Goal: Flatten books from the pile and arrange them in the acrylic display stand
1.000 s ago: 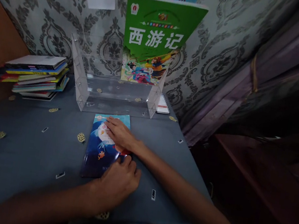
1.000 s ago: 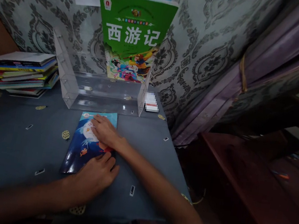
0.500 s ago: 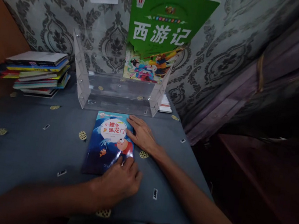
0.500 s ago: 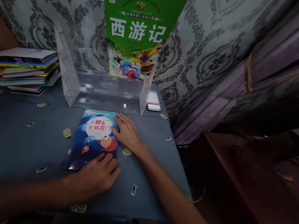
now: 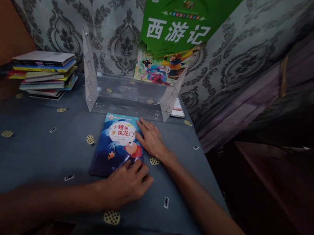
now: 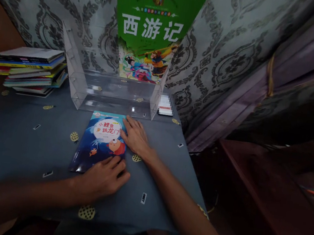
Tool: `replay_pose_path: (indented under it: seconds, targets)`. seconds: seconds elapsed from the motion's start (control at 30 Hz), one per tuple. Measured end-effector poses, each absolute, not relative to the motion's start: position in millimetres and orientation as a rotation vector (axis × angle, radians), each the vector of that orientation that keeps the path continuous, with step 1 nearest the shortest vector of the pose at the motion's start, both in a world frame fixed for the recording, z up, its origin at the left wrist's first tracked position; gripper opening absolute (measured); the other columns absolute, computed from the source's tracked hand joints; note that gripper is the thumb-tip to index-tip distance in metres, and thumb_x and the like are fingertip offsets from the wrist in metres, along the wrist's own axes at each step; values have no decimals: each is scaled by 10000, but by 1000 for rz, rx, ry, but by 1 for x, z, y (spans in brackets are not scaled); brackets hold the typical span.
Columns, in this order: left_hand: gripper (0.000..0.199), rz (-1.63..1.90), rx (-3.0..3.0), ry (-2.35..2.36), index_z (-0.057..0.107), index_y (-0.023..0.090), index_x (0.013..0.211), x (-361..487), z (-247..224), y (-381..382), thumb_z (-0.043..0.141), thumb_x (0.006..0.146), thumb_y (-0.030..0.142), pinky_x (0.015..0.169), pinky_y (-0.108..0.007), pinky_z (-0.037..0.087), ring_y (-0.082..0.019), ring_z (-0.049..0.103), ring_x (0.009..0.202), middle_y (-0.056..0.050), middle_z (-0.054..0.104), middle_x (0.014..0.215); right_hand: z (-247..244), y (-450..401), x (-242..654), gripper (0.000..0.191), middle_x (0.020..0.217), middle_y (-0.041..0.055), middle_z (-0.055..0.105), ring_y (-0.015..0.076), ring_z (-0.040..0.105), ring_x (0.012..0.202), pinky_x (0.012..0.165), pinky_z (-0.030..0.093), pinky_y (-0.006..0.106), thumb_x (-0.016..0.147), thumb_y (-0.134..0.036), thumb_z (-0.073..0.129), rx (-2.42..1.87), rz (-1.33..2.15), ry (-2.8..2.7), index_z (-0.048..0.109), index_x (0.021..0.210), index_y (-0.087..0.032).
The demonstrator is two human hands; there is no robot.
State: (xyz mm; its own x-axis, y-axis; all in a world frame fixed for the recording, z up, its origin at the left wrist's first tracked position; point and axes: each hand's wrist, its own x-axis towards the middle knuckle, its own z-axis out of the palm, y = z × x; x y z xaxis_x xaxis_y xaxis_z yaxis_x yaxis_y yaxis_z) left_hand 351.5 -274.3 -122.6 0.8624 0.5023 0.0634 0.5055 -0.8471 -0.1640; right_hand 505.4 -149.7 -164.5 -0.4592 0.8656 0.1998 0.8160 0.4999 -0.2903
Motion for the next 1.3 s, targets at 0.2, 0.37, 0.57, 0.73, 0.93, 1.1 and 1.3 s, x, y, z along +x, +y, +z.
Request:
replay_pose_path:
  seconds: [0.2,0.37,0.57,0.73,0.93,1.1,1.3]
  targets:
    - [143,-44,-2822,-792,594,144,1063,352,-127,-273,481,980,168,761,-350,592,-248,658,1016,-131,681,1067,-164,-148,504,534,1578,173,415,291,424,1445,1196,319,521,1003,-346,447,-1428,219,-2440,476,1486,-120]
    - [128,-35,-2834,-820,600,157,1036,352,-126,-270,484,994,193,751,-338,586,-239,659,995,-106,686,1022,-159,-147,503,523,1587,171,400,287,416,1452,1201,315,494,1015,-335,432,-1464,228,-2450,478,1484,-108]
    - [129,-151,-2784,-808,610,162,1003,350,-133,-270,492,999,214,768,-334,589,-234,666,1005,-100,698,1025,-156,-149,502,518,1591,176,391,287,403,1460,1209,299,485,1024,-329,431,-1487,244,-2451,470,1491,-108]
    - [115,-194,-2760,-802,608,147,999,349,-136,-271,503,990,191,761,-334,583,-235,665,995,-116,706,1057,-159,-148,503,506,1580,182,408,287,414,1452,1197,317,493,1024,-325,432,-1471,235,-2431,486,1480,-111]
    - [118,-301,-2739,-787,619,135,913,346,-138,-267,527,978,171,692,-302,558,-208,662,879,-113,717,990,-160,-159,510,532,1574,169,425,286,391,1464,1211,283,510,1004,-373,480,-1446,276,-2421,492,1472,-120]
    - [219,-350,-2823,-904,649,138,900,341,-132,-262,496,1010,248,656,-297,531,-223,665,915,-99,719,936,-161,-181,522,611,1610,160,366,297,342,1491,1228,236,540,999,-471,481,-1329,364,-2485,442,1506,-133]
    - [237,-436,-2983,-1158,678,163,935,338,-123,-254,514,1000,321,746,-333,532,-225,675,933,-70,742,972,-165,-202,541,604,1630,132,337,291,323,1500,1219,232,567,1005,-527,456,-1182,415,-2532,432,1514,-204]
